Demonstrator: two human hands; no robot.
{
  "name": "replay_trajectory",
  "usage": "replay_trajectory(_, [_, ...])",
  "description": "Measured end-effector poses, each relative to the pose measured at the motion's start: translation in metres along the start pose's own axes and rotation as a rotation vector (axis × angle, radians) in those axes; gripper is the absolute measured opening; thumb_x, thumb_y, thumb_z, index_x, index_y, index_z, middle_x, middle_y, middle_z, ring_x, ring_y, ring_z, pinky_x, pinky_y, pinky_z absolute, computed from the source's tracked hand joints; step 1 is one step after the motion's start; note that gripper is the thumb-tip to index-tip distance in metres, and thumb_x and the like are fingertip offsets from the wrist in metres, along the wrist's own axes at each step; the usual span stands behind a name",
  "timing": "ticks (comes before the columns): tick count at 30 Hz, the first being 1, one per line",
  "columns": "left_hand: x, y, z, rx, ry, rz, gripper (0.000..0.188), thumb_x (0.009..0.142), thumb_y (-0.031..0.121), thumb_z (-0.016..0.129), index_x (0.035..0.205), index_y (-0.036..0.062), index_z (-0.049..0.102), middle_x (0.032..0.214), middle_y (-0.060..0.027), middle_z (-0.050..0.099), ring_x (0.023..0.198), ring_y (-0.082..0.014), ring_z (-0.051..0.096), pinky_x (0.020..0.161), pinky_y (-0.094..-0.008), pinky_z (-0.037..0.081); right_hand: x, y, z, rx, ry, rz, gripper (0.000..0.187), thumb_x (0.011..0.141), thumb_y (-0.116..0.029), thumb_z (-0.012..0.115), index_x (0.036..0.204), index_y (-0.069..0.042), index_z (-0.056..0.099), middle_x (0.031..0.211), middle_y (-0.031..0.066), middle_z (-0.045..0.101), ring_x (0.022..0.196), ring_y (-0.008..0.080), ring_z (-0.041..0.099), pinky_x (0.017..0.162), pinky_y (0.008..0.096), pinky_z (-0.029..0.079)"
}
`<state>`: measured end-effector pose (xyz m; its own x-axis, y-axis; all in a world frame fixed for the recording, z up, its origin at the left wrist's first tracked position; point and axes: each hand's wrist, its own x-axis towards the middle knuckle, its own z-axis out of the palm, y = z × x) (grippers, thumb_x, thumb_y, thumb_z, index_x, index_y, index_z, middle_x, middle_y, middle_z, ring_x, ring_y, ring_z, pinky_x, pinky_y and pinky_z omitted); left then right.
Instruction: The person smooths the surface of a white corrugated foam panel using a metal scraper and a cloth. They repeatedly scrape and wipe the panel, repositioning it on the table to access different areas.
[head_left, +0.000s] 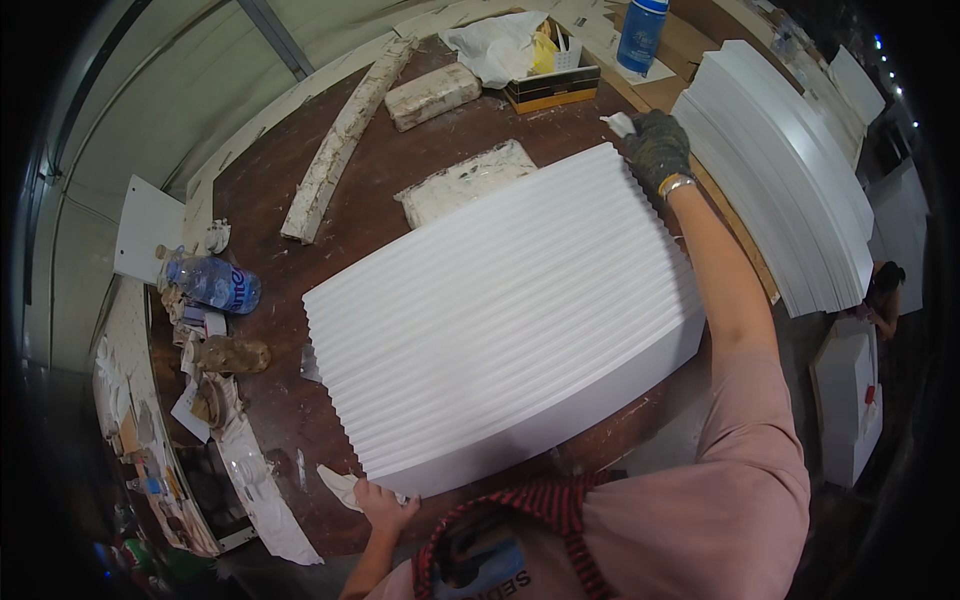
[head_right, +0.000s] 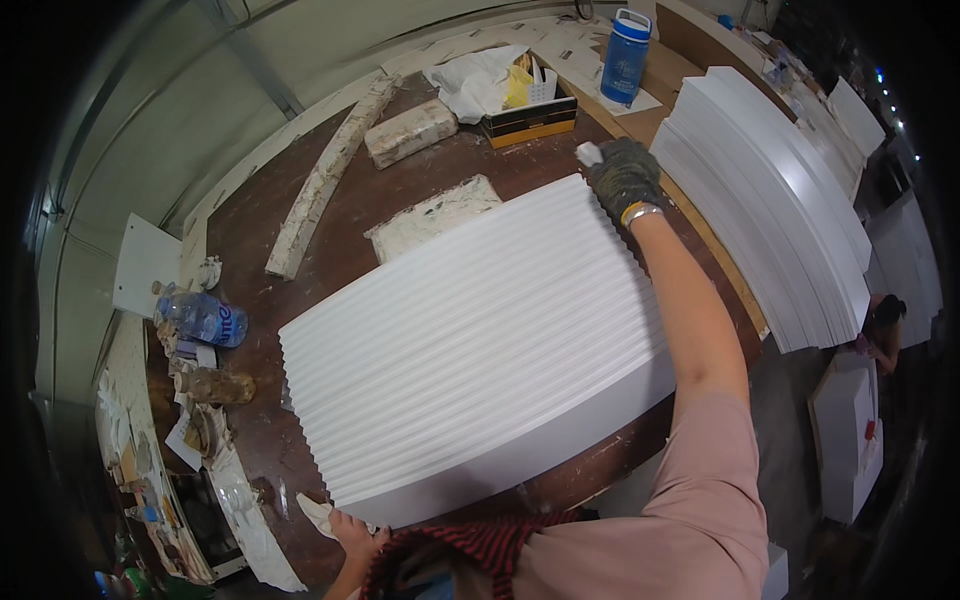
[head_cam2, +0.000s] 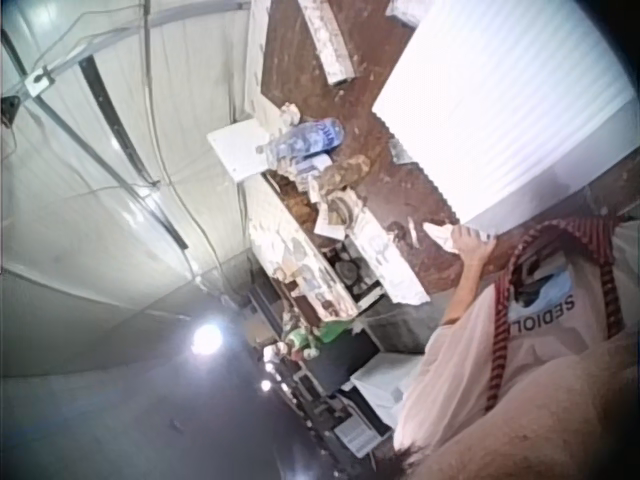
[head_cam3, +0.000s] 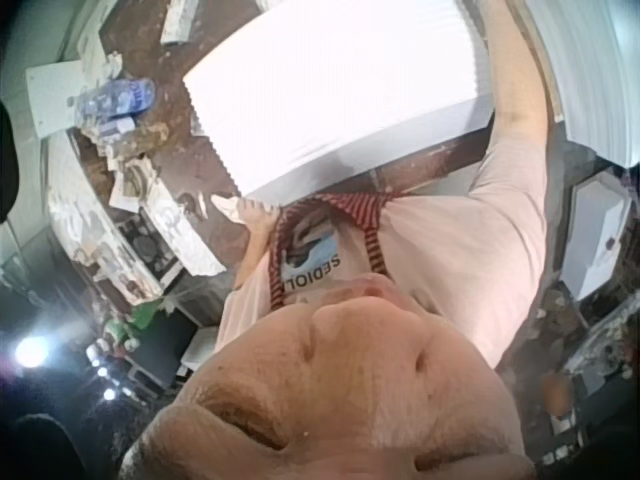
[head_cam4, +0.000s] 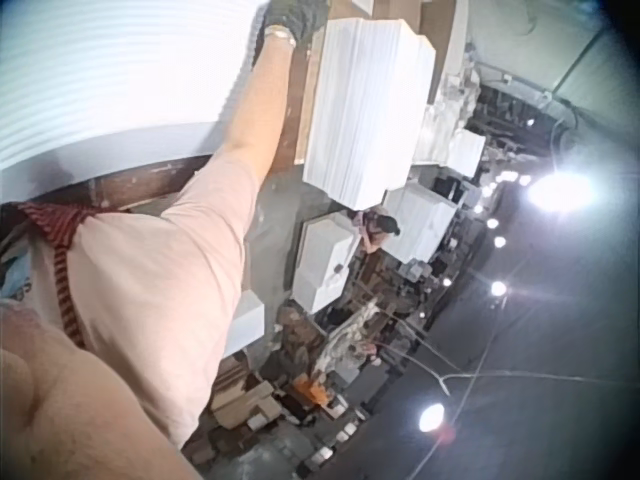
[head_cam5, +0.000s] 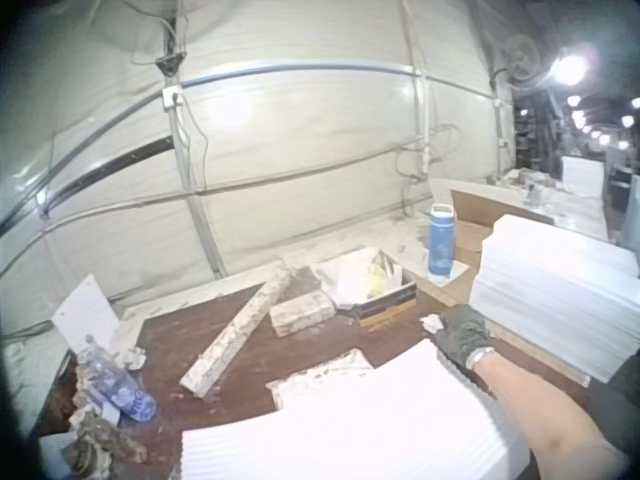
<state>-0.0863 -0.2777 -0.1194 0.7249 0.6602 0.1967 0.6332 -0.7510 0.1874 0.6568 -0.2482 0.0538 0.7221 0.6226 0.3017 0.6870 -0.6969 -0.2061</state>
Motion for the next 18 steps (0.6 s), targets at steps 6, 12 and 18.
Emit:
replay_trajectory(6, [0.003, 0.000, -0.002, 0.016, 0.004, 0.012, 0.074, 0.069, 0.056, 0.073, 0.118, 0.0015, 0.060, 0.111, -0.0190, 0.056, 0.101, -0.0436, 0.049, 0.086, -0.0564, 0.040, -0.134, -0.154, -0.004, 0.369, 0.006, -0.775, 0.034, 0.092, -0.041, 0.063, 0.086, -0.008, 0.067, 0.079, 0.0119, 0.064, 0.081, 0.0283, 0.060, 0.079, 0.0462, 0.049])
replay_trajectory(12, [0.009, 0.003, -0.005, 0.010, 0.017, 0.055, 0.070, 0.076, 0.059, 0.067, 0.113, 0.0001, 0.060, 0.105, -0.0189, 0.056, 0.096, -0.0426, 0.050, 0.081, -0.0558, 0.040, -0.170, -0.152, 0.017, 0.484, -0.107, -0.715, 0.017, 0.084, -0.020, 0.063, 0.095, -0.007, 0.067, 0.087, 0.0150, 0.063, 0.084, 0.0323, 0.061, 0.078, 0.0479, 0.048])
replay_trajectory(18, [0.018, 0.013, -0.012, -0.027, 0.054, 0.039, 0.063, 0.081, 0.059, 0.065, 0.104, 0.0007, 0.060, 0.099, -0.0177, 0.055, 0.089, -0.0394, 0.050, 0.076, -0.0532, 0.040, -0.074, 0.021, 0.007, 0.035, 0.104, -0.262, 0.022, 0.089, -0.031, 0.064, 0.086, -0.010, 0.072, 0.091, 0.0155, 0.071, 0.087, 0.0364, 0.067, 0.079, 0.0486, 0.051])
